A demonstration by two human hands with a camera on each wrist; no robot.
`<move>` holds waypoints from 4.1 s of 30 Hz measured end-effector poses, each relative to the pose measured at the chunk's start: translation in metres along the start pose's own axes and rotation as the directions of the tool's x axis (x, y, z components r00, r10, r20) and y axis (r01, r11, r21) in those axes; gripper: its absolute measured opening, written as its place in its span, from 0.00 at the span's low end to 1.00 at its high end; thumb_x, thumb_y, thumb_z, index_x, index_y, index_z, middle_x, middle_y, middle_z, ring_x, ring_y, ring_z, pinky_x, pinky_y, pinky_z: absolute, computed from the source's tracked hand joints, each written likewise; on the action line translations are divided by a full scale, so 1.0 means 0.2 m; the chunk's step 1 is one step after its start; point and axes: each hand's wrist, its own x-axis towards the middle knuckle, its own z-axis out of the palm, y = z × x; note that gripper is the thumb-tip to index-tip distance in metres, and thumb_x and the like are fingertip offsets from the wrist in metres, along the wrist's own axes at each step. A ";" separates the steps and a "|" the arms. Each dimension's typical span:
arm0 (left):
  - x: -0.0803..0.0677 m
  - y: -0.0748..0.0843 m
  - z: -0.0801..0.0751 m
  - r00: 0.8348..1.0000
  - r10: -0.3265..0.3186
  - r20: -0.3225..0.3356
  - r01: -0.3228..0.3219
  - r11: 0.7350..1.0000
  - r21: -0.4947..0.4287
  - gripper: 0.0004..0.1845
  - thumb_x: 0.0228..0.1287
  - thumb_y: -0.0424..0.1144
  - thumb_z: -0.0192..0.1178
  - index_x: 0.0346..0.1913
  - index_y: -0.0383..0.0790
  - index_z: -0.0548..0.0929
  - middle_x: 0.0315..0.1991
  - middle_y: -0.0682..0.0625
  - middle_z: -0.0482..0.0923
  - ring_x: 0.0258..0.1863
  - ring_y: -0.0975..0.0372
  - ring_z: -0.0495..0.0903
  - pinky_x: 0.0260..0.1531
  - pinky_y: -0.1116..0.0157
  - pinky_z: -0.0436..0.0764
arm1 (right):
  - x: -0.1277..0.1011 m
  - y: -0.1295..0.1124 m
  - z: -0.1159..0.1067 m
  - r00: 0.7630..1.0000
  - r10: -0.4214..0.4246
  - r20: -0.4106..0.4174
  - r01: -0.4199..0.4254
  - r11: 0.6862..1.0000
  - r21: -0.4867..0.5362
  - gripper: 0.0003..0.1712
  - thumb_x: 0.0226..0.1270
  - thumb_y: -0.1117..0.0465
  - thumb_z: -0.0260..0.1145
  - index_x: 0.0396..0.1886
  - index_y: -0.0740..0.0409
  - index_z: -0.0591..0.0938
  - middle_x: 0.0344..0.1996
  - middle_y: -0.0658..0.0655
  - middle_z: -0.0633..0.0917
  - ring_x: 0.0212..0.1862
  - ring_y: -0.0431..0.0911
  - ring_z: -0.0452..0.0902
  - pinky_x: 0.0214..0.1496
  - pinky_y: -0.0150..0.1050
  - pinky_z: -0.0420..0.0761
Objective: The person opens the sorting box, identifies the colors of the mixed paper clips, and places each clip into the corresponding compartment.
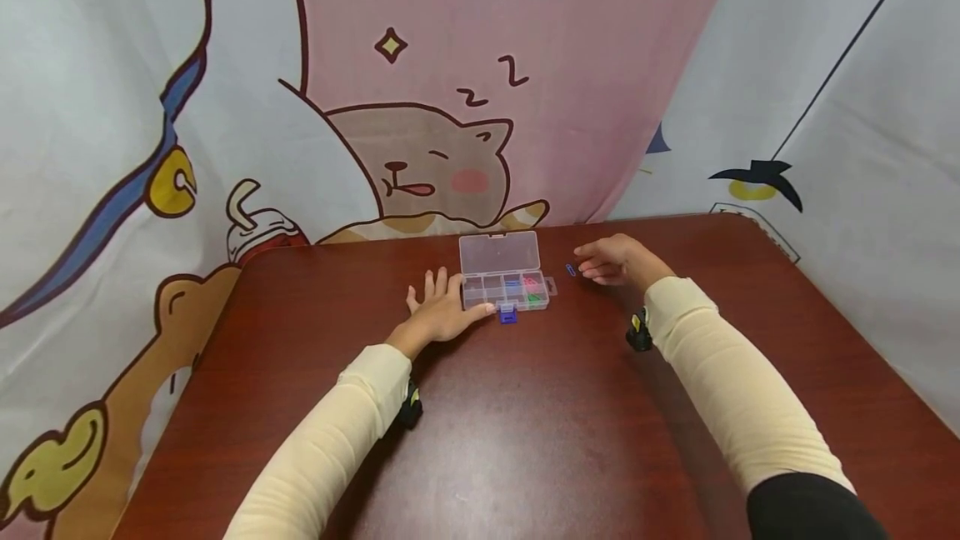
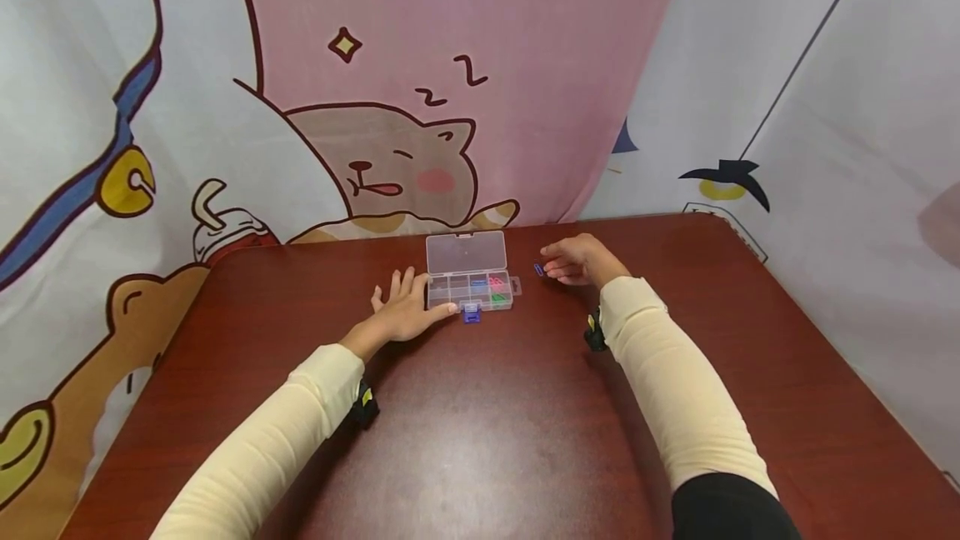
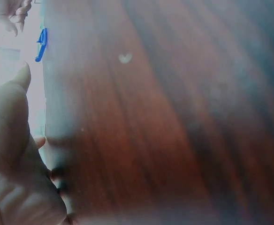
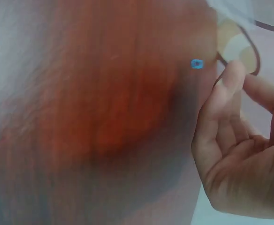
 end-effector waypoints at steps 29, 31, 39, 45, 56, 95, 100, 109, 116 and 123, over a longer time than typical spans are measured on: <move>0.01 0.00 0.00 1.000 0.012 -0.010 -0.012 1.000 -0.004 0.50 0.58 0.77 0.44 0.74 0.47 0.53 0.78 0.38 0.37 0.77 0.43 0.33 0.66 0.35 0.35 | 0.04 0.00 0.21 0.920 -0.144 -0.364 -0.097 0.818 -0.567 0.12 0.60 0.56 0.68 0.24 0.59 0.88 0.17 0.52 0.87 0.20 0.43 0.84 0.25 0.37 0.81; 0.01 -0.01 0.01 1.000 0.011 -0.007 -0.011 1.000 -0.009 0.50 0.58 0.77 0.44 0.74 0.47 0.53 0.78 0.37 0.37 0.76 0.43 0.33 0.66 0.34 0.35 | 0.03 0.00 0.21 0.918 -0.148 -0.367 -0.102 0.807 -0.581 0.12 0.60 0.57 0.67 0.23 0.58 0.88 0.17 0.52 0.87 0.20 0.43 0.83 0.25 0.37 0.81; 0.00 0.00 -0.01 1.000 0.004 0.002 -0.004 1.000 -0.018 0.50 0.59 0.76 0.45 0.75 0.47 0.52 0.78 0.38 0.36 0.77 0.44 0.31 0.66 0.35 0.33 | 0.03 0.00 0.20 0.918 -0.142 -0.369 -0.111 0.803 -0.585 0.10 0.59 0.59 0.66 0.22 0.57 0.88 0.17 0.51 0.86 0.20 0.42 0.84 0.25 0.38 0.81; 0.02 -0.01 0.01 1.000 -0.006 0.003 0.006 1.000 -0.014 0.51 0.57 0.78 0.44 0.75 0.48 0.51 0.78 0.39 0.35 0.77 0.45 0.30 0.66 0.35 0.32 | 0.04 0.01 0.17 0.959 -0.100 -0.264 -0.038 0.880 -0.473 0.09 0.60 0.61 0.66 0.25 0.62 0.87 0.16 0.52 0.85 0.19 0.41 0.83 0.26 0.38 0.82; 0.03 -0.02 0.03 1.000 -0.007 0.007 0.007 1.000 -0.007 0.51 0.57 0.78 0.45 0.75 0.49 0.50 0.78 0.39 0.33 0.76 0.45 0.28 0.66 0.35 0.31 | 0.05 0.00 0.16 0.998 0.018 -0.065 -0.022 0.998 -0.065 0.10 0.65 0.61 0.66 0.24 0.58 0.85 0.13 0.48 0.83 0.17 0.37 0.79 0.26 0.33 0.80; 0.04 -0.02 0.04 1.000 -0.008 0.001 0.008 0.999 -0.047 0.49 0.58 0.76 0.46 0.74 0.49 0.52 0.78 0.39 0.34 0.76 0.44 0.28 0.66 0.36 0.29 | 0.01 -0.11 0.39 0.993 0.013 0.115 -0.001 0.995 -0.101 0.12 0.68 0.59 0.64 0.43 0.63 0.82 0.17 0.48 0.84 0.20 0.37 0.80 0.31 0.34 0.80; 0.02 -0.01 0.01 1.000 0.009 -0.010 -0.009 1.000 -0.028 0.49 0.58 0.77 0.46 0.74 0.48 0.52 0.78 0.38 0.35 0.77 0.44 0.30 0.66 0.35 0.32 | 0.01 -0.13 0.37 0.997 -0.005 0.080 0.010 0.997 -0.070 0.11 0.69 0.57 0.63 0.40 0.62 0.81 0.17 0.48 0.83 0.19 0.37 0.79 0.28 0.33 0.79; 0.01 0.01 -0.01 1.000 0.009 -0.014 -0.010 1.000 -0.017 0.50 0.58 0.78 0.44 0.74 0.48 0.52 0.78 0.39 0.36 0.77 0.44 0.31 0.66 0.35 0.33 | 0.02 -0.11 0.30 0.997 -0.005 0.073 0.007 1.000 -0.028 0.12 0.70 0.57 0.62 0.44 0.62 0.80 0.18 0.48 0.84 0.20 0.37 0.80 0.28 0.32 0.80; 0.03 -0.01 0.02 1.000 -0.017 0.015 0.017 1.000 -0.020 0.50 0.58 0.77 0.45 0.75 0.49 0.50 0.79 0.40 0.33 0.77 0.46 0.28 0.66 0.36 0.30 | 0.00 -0.08 0.27 0.996 -0.006 0.085 0.006 1.000 -0.007 0.11 0.71 0.57 0.61 0.44 0.60 0.82 0.19 0.48 0.85 0.21 0.37 0.82 0.29 0.32 0.81; 0.00 -0.02 0.00 1.000 -0.002 0.011 0.003 0.999 -0.037 0.51 0.57 0.76 0.47 0.75 0.46 0.53 0.78 0.39 0.35 0.77 0.45 0.31 0.66 0.34 0.33 | 0.02 -0.07 0.26 0.996 -0.021 0.088 0.020 1.000 0.013 0.14 0.70 0.57 0.61 0.48 0.63 0.81 0.19 0.49 0.85 0.21 0.38 0.82 0.29 0.32 0.81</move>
